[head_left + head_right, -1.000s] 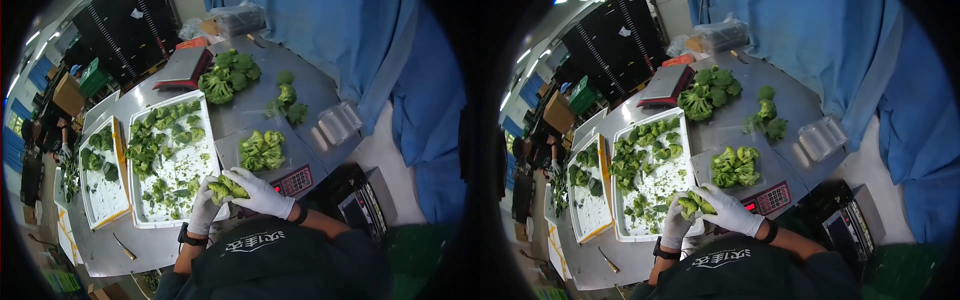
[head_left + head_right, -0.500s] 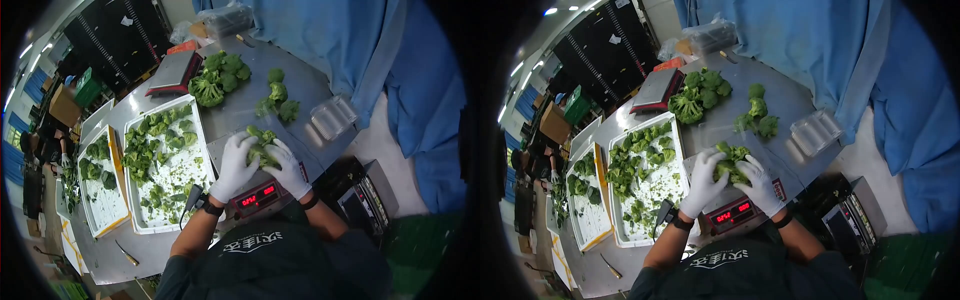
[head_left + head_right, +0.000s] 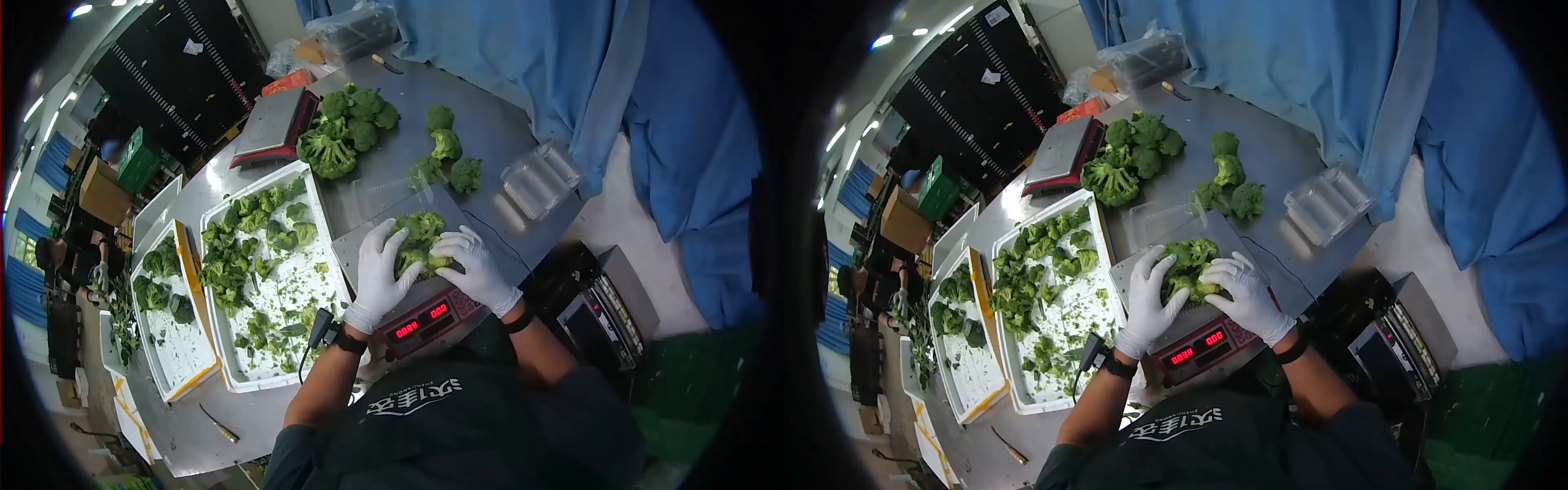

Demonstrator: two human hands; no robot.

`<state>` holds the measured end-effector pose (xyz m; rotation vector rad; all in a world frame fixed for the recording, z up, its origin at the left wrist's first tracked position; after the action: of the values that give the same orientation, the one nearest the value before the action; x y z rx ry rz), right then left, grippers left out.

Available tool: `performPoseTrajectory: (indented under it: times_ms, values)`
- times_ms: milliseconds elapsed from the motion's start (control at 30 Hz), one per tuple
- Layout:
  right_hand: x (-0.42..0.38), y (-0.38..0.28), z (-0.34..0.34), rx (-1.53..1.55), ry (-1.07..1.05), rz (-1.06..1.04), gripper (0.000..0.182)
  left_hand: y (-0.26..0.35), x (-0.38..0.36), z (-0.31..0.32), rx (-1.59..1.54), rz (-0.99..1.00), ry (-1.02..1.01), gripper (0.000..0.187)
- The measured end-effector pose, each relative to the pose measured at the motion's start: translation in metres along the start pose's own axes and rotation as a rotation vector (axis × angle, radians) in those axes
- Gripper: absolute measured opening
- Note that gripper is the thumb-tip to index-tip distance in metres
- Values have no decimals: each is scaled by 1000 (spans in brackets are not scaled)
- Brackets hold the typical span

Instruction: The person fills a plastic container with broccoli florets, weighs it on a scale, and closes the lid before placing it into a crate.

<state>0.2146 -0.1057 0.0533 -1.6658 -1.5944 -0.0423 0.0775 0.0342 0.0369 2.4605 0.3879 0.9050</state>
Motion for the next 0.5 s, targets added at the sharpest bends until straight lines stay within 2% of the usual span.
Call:
performPoseTrajectory:
  times_ms: [233,300,333,467,500]
  values:
    - [-12,10,1,145,45,187,30,10,5,-5,66,73,-83,70]
    - [-11,1,1,-55,98,157,27,5,1,0,60,62,-76,69]
    - [-11,-4,2,-55,98,156,27,2,1,1,62,47,-38,66]
    - [-20,18,6,434,262,573,24,9,5,-3,22,-22,-6,57]
    - [-22,23,11,787,279,773,25,8,3,-2,22,-26,-9,57]
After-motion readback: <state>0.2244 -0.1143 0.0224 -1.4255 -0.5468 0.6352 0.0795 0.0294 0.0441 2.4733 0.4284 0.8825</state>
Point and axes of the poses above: each hand's wrist, its own x-axis towards the middle knuckle, its own z-axis out of the palm, y = z × x, the point moved 6 cm from there along x, towards the middle knuckle, and after that the axes turned 1 degree about y, right-handed, at the moved point
